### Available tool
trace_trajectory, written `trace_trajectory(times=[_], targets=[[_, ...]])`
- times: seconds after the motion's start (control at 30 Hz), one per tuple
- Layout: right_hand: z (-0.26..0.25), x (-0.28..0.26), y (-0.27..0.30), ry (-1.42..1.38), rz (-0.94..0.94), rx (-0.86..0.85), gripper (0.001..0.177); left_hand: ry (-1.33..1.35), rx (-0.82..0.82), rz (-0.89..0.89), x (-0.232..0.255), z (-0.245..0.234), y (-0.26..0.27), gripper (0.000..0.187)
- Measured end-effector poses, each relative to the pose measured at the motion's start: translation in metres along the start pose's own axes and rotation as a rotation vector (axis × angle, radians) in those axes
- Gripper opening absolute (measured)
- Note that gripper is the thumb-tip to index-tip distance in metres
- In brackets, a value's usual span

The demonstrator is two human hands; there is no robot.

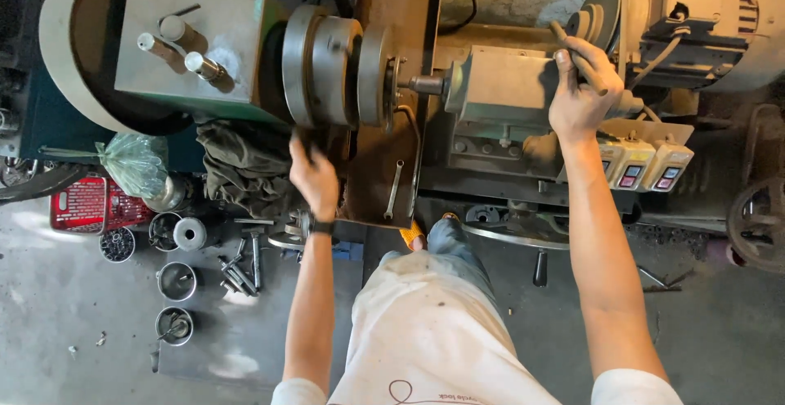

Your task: Adjusting and securing a metal workpiece in a lathe chuck using a wrench before operating the machine.

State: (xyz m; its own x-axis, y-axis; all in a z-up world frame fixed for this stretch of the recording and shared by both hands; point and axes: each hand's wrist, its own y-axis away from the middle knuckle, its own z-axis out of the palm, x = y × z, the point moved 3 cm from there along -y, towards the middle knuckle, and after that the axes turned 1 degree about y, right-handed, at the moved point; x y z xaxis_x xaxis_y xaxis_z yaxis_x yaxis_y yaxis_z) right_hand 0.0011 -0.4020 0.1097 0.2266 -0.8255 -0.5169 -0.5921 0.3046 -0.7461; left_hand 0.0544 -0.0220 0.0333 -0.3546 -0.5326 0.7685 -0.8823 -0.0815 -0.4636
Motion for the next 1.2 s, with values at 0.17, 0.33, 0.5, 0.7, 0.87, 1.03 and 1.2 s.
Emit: trace_trajectory(times=[0.17,0.33,0.5,0.7,0.87,1.03,1.2], targets=[[0.001,-0.002,-0.001,-0.017,0.031,0.021,0.017,-0.314,0.113,-0.104,-0.034,-0.074,0.073,0.026],[0.002,-0.001,0.000,-0.017,0.016,0.026,0.017,-0.550,-0.077,-0.980,-0.110,-0.120,0.125,0.081],[0.002,-0.002,0.001,-0.047,0.027,0.035,0.014,-0.331,-0.119,-1.212,-0.144,-0.102,0.142,0.088],[0.002,0.000,0.001,0.000,-0.008,0.039,0.016,-0.366,-0.143,-1.186,-0.181,-0.099,0.152,0.049],[0.002,-0.001,-0.001,-0.006,0.021,0.033,0.018,-0.797,-0.557,-0.912,-0.174,-0.107,0.144,0.081],[0.005,-0.001,0.001,0.044,-0.032,0.029,0.022,-0.341,-0.538,-0.185,0.051,-0.065,-0.018,0.041],[0.002,-0.001,0.001,0.070,-0.027,0.025,0.024,-0.365,-0.593,0.321,0.070,0.055,-0.167,0.047]])
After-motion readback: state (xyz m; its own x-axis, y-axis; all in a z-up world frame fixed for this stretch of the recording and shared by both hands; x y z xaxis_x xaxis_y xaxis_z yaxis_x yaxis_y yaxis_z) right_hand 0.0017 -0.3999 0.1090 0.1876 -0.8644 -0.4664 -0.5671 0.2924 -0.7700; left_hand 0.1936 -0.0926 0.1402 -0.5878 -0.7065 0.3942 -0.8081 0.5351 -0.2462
